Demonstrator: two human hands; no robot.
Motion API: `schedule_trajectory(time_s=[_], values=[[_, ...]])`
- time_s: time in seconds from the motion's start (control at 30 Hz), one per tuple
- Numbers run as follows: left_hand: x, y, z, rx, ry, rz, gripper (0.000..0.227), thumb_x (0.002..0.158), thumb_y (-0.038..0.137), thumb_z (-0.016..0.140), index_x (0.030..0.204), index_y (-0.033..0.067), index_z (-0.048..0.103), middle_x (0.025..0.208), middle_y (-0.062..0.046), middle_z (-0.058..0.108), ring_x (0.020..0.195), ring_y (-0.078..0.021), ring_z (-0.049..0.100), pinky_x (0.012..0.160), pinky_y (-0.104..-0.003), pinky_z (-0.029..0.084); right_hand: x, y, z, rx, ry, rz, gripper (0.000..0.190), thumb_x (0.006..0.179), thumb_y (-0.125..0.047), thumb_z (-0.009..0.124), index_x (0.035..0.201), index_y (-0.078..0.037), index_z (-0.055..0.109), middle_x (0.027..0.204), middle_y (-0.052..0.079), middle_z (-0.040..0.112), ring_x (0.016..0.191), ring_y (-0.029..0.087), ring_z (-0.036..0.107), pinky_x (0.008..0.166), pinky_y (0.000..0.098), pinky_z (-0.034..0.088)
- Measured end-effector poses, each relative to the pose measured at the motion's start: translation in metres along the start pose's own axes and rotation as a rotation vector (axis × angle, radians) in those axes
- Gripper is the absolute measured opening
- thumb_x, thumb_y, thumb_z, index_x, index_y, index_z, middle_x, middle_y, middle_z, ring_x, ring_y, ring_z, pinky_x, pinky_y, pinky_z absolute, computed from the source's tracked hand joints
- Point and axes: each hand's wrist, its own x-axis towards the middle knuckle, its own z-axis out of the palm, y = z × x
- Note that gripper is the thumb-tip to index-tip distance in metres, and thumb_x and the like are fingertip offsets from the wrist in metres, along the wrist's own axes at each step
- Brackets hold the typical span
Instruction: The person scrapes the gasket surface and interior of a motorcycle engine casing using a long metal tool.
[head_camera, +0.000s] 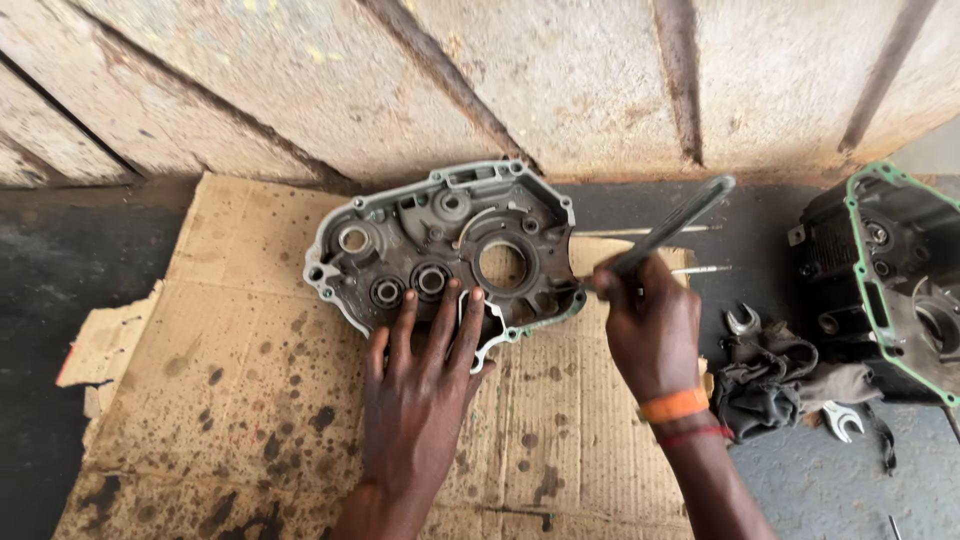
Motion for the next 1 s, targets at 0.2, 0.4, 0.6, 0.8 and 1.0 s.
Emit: schedule_trajectory(time_s=[0.2,0.4,0.6,0.8,1.0], values=[[0.002,0.001,-0.001,-0.013,-0.009,-0.006,0.081,0.086,0.052,0.067,0.153,0.0177,0.039,0.154,-0.009,0.047,0.136,-0.0436,0.045,0.105,-0.058,0.039,0.004,-0.002,0.002,-0.044,0.008,-0.028,0.012,0.093,-0.012,0.076,0.095,-0.002,0.07,0.083,0.012,0.077,0.072,0.017,0.075,0.063,0.0321,0.055],[0.003,0.003,-0.001,-0.014,0.004,-0.013,0.081,0.085,0.051,0.068,0.153,0.0176,0.04,0.153,-0.008,0.049,0.136,-0.0431,0.046,0.106,-0.057,0.038,-0.004,-0.002,-0.002,-0.001,-0.015,-0.009,0.007,0.095,-0.011,0.071,0.097,-0.004,0.07,0.083,0.01,0.077,0.075,0.015,0.076,0.066,0.0312,0.057],[0.003,0.002,-0.004,-0.021,0.012,-0.009,0.079,0.087,0.05,0.069,0.153,0.0167,0.042,0.153,-0.009,0.05,0.136,-0.0421,0.046,0.106,-0.058,0.038,-0.005,-0.006,-0.003,0.013,-0.023,0.033,0.009,0.095,-0.012,0.071,0.098,-0.004,0.068,0.081,0.009,0.076,0.072,0.015,0.075,0.065,0.0306,0.056],[0.001,0.005,-0.002,-0.005,-0.009,-0.018,0.078,0.086,0.049,0.069,0.152,0.0167,0.043,0.152,-0.007,0.05,0.136,-0.0424,0.047,0.106,-0.058,0.038,0.001,0.005,-0.004,-0.018,-0.015,0.034,0.01,0.096,-0.012,0.073,0.097,-0.003,0.068,0.082,0.01,0.076,0.071,0.016,0.074,0.065,0.0325,0.055],[0.005,0.004,-0.002,0.002,-0.025,-0.026,0.083,0.083,0.049,0.07,0.156,0.019,0.043,0.157,-0.007,0.049,0.135,-0.0419,0.047,0.106,-0.058,0.038,0.007,0.006,-0.001,-0.016,-0.008,0.004,0.01,0.095,-0.012,0.073,0.095,-0.003,0.069,0.079,0.01,0.076,0.071,0.016,0.075,0.064,0.0326,0.056]])
